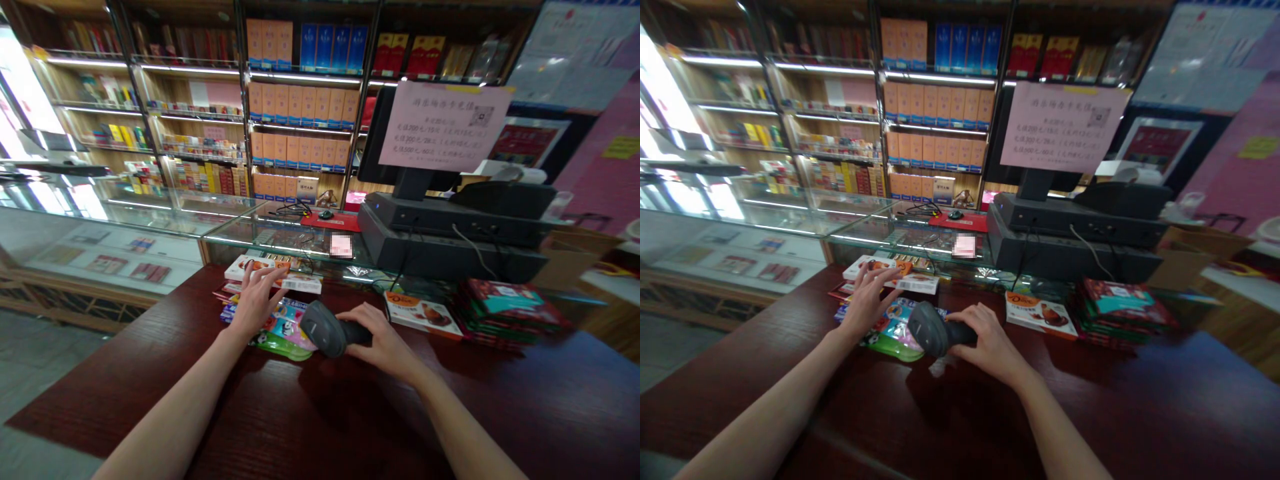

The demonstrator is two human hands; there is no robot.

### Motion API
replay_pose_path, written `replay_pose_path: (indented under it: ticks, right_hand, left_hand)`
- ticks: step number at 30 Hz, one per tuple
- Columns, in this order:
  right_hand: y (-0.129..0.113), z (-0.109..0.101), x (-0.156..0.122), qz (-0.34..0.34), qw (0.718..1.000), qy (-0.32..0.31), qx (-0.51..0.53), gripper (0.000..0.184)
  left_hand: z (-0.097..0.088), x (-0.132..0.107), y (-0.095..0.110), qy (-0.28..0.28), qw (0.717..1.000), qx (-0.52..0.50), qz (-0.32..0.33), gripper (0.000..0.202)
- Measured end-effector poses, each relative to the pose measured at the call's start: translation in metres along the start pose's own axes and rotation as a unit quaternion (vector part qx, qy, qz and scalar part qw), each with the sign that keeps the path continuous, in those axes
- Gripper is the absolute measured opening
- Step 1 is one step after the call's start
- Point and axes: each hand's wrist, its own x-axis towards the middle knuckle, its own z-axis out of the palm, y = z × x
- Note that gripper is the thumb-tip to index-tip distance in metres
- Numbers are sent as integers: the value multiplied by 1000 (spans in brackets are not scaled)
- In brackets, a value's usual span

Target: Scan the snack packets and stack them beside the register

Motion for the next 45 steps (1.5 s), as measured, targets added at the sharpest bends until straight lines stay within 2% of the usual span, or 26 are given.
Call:
replay_pose_path:
  ticks: [5,9,18,24,30,35,40,42,45]
  right_hand:
    - [-2,4,-1,-17,996,-86,10,49]
    - [-6,11,-2,-33,993,-117,6,51]
    - [-12,34,0,-68,992,-103,-2,49]
    - [-13,43,0,-97,992,-79,4,50]
    - [-12,49,-1,-92,993,-76,-2,53]
    - [-14,45,1,-84,992,-94,-2,58]
    - [-17,30,1,-73,990,-118,28,69]
    - [-16,24,0,-55,991,-111,48,63]
    - [-11,19,0,-23,995,-62,78,42]
  left_hand:
    - [0,0,0,1,1000,-1,0,42]
    - [0,-1,-1,0,1000,7,9,37]
    - [-3,3,1,-20,998,36,40,35]
    - [-2,2,-1,-56,997,52,31,38]
    - [-4,2,1,-72,996,43,27,38]
    - [-6,3,3,-69,997,36,24,35]
    - [-6,3,2,-72,997,10,26,36]
    - [-5,3,0,-70,997,0,26,35]
    - [-5,3,-2,-61,998,-8,29,35]
